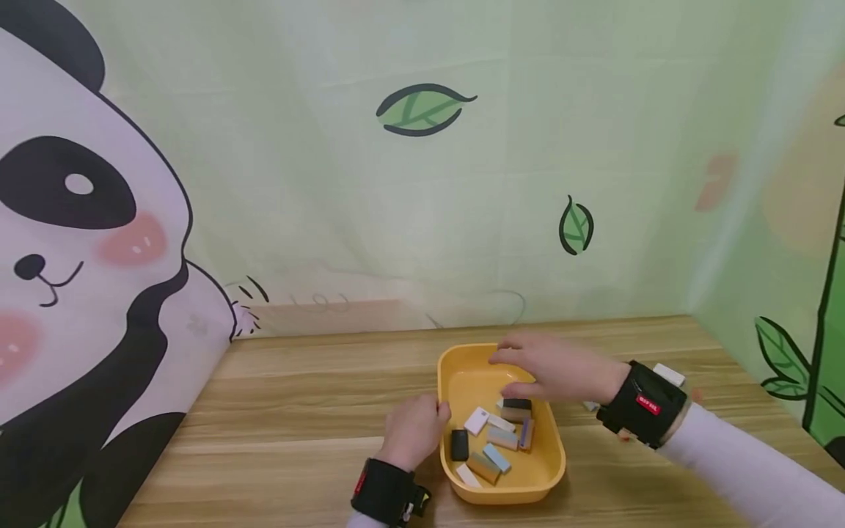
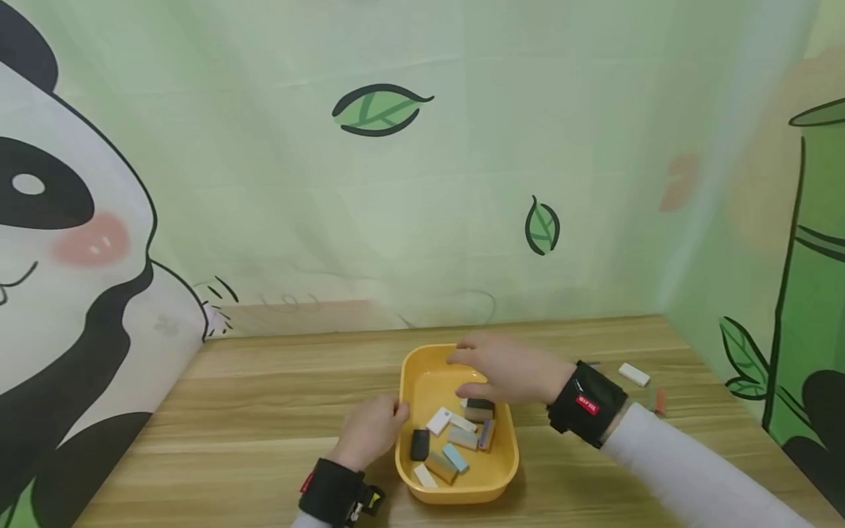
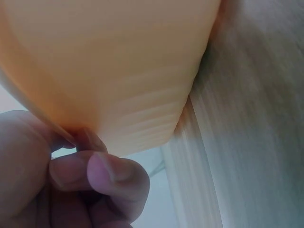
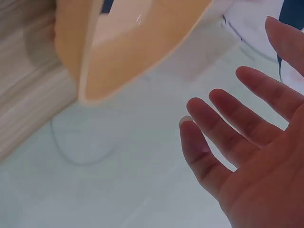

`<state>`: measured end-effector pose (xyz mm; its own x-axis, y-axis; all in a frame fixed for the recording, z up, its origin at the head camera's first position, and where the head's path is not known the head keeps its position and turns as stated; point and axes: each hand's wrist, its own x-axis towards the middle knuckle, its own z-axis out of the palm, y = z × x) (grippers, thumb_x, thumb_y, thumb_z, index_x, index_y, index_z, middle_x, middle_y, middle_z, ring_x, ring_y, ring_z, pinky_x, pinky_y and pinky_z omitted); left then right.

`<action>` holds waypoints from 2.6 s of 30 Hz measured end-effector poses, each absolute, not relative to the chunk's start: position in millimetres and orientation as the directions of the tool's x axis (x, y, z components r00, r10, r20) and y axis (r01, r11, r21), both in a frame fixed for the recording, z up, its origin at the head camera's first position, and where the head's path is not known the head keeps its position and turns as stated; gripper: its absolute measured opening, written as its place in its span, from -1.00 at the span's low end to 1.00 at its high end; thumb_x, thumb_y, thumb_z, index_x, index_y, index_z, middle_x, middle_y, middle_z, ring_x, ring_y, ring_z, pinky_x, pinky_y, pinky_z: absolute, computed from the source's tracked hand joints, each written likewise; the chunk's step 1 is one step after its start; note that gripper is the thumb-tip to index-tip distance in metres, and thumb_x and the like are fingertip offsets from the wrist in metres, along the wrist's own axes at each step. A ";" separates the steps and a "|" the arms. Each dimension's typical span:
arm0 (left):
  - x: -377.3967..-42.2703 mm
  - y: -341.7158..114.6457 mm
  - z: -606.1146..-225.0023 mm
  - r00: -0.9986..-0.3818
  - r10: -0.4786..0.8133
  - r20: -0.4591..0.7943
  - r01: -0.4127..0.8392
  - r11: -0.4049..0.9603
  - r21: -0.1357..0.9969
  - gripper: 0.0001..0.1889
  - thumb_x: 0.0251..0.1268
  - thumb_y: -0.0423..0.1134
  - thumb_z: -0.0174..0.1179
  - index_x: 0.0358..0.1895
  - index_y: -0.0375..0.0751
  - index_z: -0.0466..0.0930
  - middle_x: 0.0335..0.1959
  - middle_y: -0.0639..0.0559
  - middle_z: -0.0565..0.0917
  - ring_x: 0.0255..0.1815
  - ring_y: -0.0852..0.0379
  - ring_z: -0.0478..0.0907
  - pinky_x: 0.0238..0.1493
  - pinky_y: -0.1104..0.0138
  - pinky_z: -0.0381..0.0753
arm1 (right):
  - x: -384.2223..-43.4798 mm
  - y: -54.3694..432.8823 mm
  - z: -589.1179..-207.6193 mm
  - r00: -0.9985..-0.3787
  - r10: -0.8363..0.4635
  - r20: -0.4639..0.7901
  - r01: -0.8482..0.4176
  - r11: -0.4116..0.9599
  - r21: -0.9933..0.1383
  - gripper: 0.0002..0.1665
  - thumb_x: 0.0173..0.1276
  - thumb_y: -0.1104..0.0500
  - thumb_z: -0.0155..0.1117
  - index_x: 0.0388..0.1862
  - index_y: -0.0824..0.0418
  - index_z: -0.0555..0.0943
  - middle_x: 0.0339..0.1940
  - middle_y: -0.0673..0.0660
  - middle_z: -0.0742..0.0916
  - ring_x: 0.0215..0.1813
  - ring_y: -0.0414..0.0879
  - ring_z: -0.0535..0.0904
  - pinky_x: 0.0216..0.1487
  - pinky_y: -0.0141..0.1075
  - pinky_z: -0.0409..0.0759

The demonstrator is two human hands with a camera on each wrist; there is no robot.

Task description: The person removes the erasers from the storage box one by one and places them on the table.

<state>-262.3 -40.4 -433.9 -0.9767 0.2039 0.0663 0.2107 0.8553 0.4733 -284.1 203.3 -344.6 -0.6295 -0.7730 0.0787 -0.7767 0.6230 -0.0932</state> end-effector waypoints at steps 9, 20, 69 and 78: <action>-263.8 -42.3 -434.8 -0.980 0.187 0.066 0.196 0.858 0.474 -0.64 0.44 -0.11 0.00 -0.60 -0.06 0.42 -0.69 0.07 0.36 -0.66 0.10 0.33 -0.57 0.24 0.23 | -280.6 160.9 -375.2 -0.467 -0.880 -0.087 -0.884 0.467 0.027 -0.62 0.33 -0.03 0.33 0.07 0.06 0.62 -0.09 -0.01 0.60 -0.12 -0.16 0.51 -0.14 -0.28 0.51; -263.9 -42.3 -434.5 -0.976 0.199 0.091 0.219 0.870 0.442 -0.62 0.46 -0.11 0.00 -0.62 -0.06 0.40 -0.72 0.09 0.33 -0.68 0.10 0.31 -0.59 0.23 0.23 | -287.7 136.0 -386.1 -0.469 -0.870 -0.152 -0.883 0.465 0.060 -0.64 0.27 0.06 0.38 0.05 0.03 0.63 -0.21 -0.07 0.53 -0.22 -0.17 0.40 -0.25 -0.35 0.43; -261.6 -40.6 -438.6 -0.971 0.202 0.125 0.237 0.867 0.439 -0.61 0.44 -0.12 0.00 -0.65 -0.04 0.39 -0.72 0.10 0.33 -0.67 0.12 0.32 -0.60 0.24 0.27 | -283.8 222.6 -334.2 -0.677 -0.730 -0.094 -0.706 0.681 -0.196 -0.69 0.17 0.26 0.42 -0.18 -0.03 0.55 -0.29 -0.07 0.46 -0.31 -0.17 0.40 -0.26 -0.30 0.47; -261.9 -40.2 -437.3 -0.975 0.198 0.101 0.222 0.857 0.464 -0.62 0.46 -0.12 -0.01 -0.62 -0.06 0.39 -0.71 0.10 0.32 -0.68 0.12 0.30 -0.59 0.26 0.22 | -258.9 276.7 -368.6 -0.733 -0.664 -0.145 -0.585 0.725 -0.364 -0.64 0.18 0.29 0.40 -0.22 -0.11 0.48 -0.24 -0.04 0.44 -0.32 -0.20 0.43 -0.41 -0.37 0.47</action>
<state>-261.9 -40.2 -437.3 -0.9749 0.1983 0.1008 0.2224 0.8572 0.4645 -258.9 276.7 -368.6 -0.7331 -0.6644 -0.1453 -0.5847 0.7248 -0.3643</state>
